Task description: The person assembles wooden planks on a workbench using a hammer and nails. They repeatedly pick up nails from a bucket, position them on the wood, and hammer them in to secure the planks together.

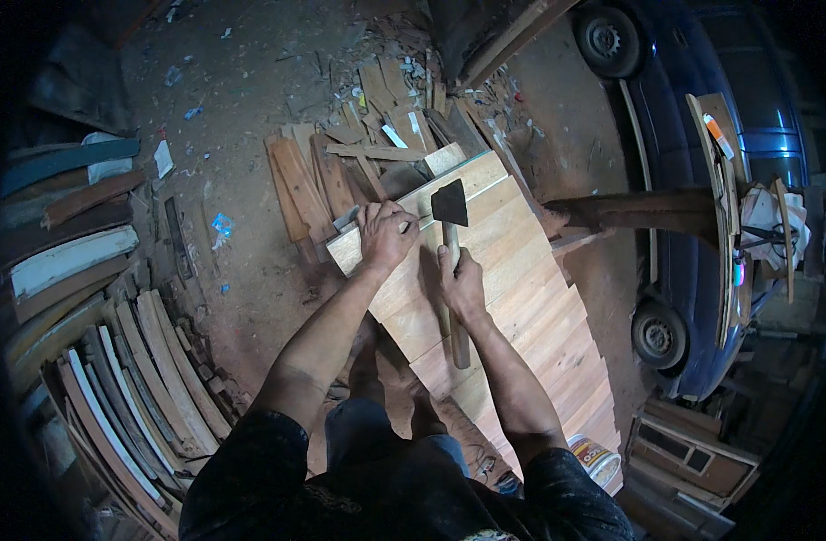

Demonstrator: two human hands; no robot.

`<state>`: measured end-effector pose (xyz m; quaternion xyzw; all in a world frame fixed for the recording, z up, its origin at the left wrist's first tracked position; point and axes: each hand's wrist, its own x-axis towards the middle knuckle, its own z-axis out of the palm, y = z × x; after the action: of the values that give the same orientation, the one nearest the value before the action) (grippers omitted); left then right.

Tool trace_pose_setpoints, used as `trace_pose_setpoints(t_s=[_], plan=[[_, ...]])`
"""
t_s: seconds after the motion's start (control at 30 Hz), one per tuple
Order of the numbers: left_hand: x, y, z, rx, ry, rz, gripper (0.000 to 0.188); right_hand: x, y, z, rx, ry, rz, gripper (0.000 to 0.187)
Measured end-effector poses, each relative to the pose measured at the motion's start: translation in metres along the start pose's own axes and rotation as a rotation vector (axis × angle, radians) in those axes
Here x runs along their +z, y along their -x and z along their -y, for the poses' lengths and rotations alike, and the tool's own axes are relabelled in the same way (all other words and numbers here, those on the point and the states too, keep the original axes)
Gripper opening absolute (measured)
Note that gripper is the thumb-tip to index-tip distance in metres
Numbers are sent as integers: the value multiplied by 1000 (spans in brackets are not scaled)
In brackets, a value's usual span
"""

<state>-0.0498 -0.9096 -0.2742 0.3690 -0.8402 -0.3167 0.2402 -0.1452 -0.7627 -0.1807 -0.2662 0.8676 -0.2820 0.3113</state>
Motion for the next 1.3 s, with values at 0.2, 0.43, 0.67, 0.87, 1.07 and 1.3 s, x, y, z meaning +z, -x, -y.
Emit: trace_pose_setpoints(t_s=[0.2, 0.43, 0.67, 0.87, 1.07, 1.3], plan=[[0, -6, -4, 36, -8, -12, 8, 9, -14, -19, 52, 78, -47, 58], [-1, -2, -4, 25, 1, 21, 8, 10, -8, -25, 15, 173, 4, 58], [0, -4, -3, 20, -9, 9, 8, 2, -1, -10, 0, 71, -4, 57], [4, -1, -1, 49, -16, -67, 8, -7, -13, -23, 60, 111, 41, 55], [3, -1, 0, 45, -24, -46, 9, -19, -7, 4, 30, 69, 19, 54], [1, 0, -5, 49, -43, -30, 9, -3, -9, -15, 9, 160, 57, 56]])
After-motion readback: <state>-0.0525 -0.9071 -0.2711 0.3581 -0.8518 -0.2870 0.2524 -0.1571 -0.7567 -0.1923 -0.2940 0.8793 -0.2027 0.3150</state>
